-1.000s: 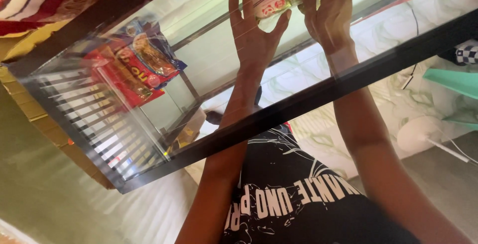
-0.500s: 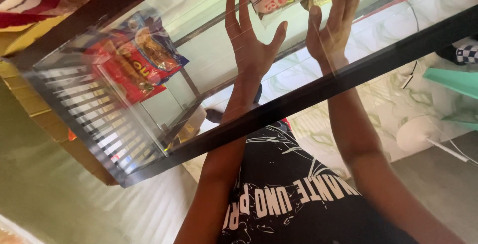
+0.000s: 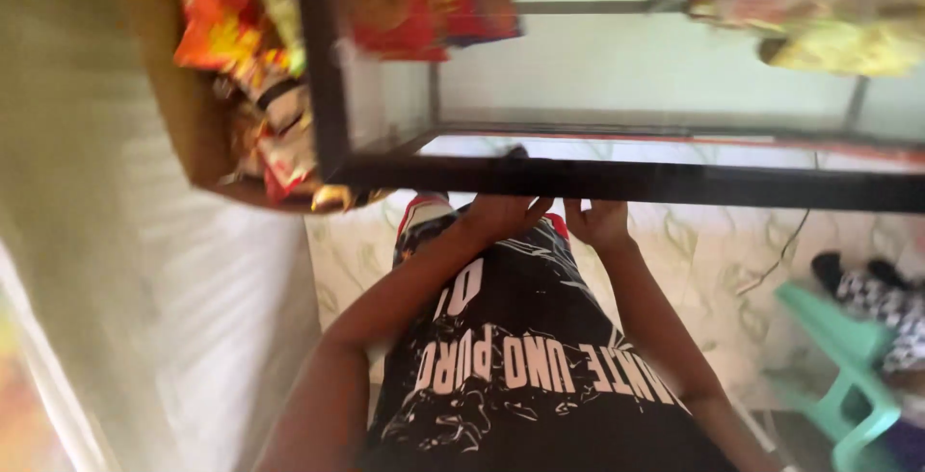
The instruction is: Organize various packaged snacks and seasonings into a cardboard box and onto a shelf.
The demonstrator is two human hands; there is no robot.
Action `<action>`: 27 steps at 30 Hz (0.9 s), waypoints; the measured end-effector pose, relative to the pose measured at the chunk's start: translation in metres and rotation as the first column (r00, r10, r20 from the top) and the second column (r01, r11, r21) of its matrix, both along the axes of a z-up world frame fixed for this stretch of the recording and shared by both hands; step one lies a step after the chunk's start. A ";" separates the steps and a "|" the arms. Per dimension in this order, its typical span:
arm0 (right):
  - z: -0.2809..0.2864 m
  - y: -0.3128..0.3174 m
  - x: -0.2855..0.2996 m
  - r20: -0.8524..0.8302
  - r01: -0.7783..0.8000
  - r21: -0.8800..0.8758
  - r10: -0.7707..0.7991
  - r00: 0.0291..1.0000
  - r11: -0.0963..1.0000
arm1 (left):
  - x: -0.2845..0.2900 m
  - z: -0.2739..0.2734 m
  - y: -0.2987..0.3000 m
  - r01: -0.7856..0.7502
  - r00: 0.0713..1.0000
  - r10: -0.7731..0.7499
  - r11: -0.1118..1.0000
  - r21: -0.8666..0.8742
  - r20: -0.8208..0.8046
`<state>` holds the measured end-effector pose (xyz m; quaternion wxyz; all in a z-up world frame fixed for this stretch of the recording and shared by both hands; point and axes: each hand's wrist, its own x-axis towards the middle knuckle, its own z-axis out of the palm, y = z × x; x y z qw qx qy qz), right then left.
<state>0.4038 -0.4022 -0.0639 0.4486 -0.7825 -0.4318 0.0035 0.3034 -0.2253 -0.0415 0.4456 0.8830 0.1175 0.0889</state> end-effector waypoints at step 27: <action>-0.036 0.382 -0.186 -0.539 -0.584 -0.182 0.417 0.732 0.791 | -0.227 -0.073 0.278 -0.743 0.643 0.766 0.618 -0.258 -0.016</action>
